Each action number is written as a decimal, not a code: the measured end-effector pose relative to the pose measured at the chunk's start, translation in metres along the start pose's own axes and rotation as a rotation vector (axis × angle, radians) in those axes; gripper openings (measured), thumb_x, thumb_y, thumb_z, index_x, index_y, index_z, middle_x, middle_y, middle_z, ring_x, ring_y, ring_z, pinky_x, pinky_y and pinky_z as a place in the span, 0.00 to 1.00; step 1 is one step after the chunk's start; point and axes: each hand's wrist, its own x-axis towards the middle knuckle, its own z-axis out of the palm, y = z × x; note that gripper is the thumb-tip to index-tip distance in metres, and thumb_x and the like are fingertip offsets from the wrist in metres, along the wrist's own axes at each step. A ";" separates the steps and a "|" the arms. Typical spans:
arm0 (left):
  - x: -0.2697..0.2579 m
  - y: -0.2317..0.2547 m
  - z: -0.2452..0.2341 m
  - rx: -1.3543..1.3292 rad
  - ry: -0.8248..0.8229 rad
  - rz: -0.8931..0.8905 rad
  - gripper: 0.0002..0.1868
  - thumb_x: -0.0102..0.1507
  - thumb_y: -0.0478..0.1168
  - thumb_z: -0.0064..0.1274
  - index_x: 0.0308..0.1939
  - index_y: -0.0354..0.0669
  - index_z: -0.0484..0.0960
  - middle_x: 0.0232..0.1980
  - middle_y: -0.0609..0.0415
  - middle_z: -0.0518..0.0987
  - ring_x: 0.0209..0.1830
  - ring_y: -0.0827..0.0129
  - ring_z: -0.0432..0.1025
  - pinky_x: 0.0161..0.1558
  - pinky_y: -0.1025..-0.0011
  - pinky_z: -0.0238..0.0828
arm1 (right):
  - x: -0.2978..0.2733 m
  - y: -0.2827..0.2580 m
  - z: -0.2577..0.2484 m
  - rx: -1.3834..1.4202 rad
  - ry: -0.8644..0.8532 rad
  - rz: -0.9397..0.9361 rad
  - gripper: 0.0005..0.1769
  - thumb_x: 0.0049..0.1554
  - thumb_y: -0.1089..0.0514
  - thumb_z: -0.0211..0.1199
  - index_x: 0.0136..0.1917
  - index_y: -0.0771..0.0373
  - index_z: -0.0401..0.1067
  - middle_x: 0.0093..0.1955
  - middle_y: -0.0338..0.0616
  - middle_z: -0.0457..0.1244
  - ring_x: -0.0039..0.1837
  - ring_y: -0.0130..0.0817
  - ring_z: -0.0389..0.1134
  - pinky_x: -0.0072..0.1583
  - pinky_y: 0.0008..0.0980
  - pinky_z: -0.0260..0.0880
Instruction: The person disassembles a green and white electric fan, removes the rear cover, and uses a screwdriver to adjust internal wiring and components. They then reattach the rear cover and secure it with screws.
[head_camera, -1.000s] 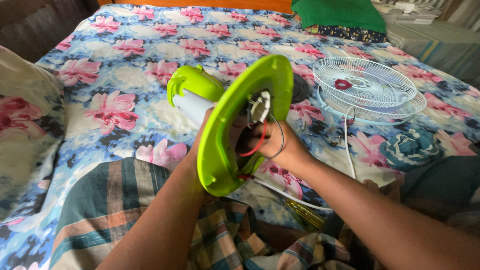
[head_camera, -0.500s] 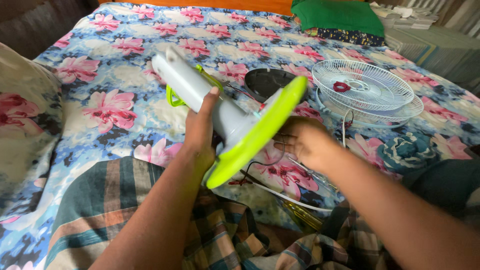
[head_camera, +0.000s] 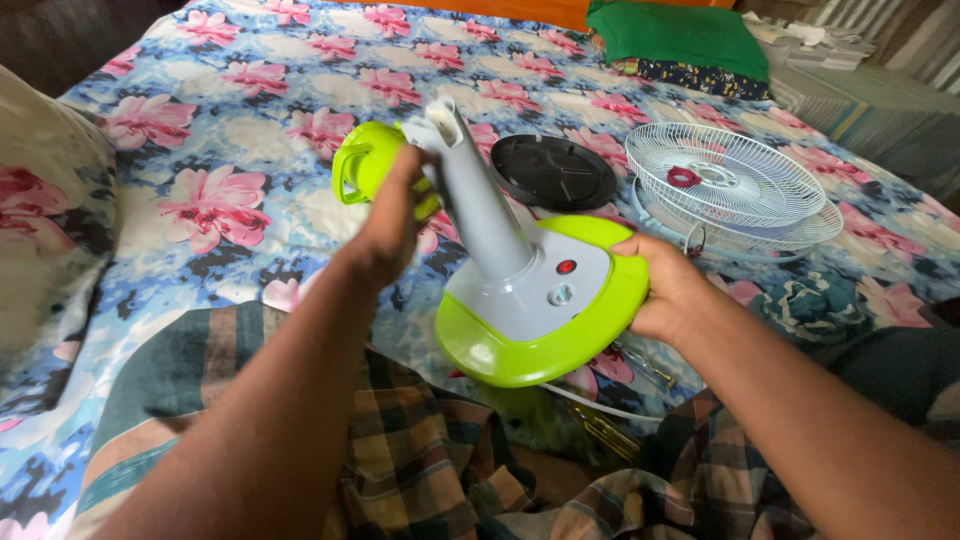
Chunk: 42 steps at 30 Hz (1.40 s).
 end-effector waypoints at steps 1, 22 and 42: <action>0.015 -0.001 -0.014 -0.036 0.115 0.008 0.27 0.62 0.54 0.49 0.57 0.40 0.79 0.54 0.56 0.79 0.53 0.67 0.70 0.55 0.64 0.67 | 0.006 0.003 -0.005 0.025 0.015 0.010 0.33 0.51 0.56 0.51 0.70 0.65 0.66 0.67 0.56 0.66 0.67 0.52 0.67 0.71 0.55 0.62; 0.080 -0.044 -0.123 1.133 0.511 0.261 0.23 0.62 0.49 0.66 0.51 0.37 0.77 0.58 0.35 0.71 0.56 0.43 0.68 0.55 0.51 0.65 | 0.035 0.009 -0.018 0.083 0.031 0.037 0.33 0.51 0.57 0.50 0.70 0.68 0.66 0.66 0.60 0.65 0.66 0.54 0.68 0.70 0.55 0.64; -0.021 0.157 -0.082 -0.025 0.687 0.388 0.17 0.53 0.47 0.57 0.39 0.41 0.74 0.37 0.51 0.79 0.29 0.65 0.76 0.30 0.60 0.76 | 0.048 0.032 -0.064 -0.756 0.493 -0.108 0.14 0.55 0.57 0.64 0.54 0.62 0.73 0.49 0.43 0.66 0.52 0.38 0.65 0.54 0.43 0.63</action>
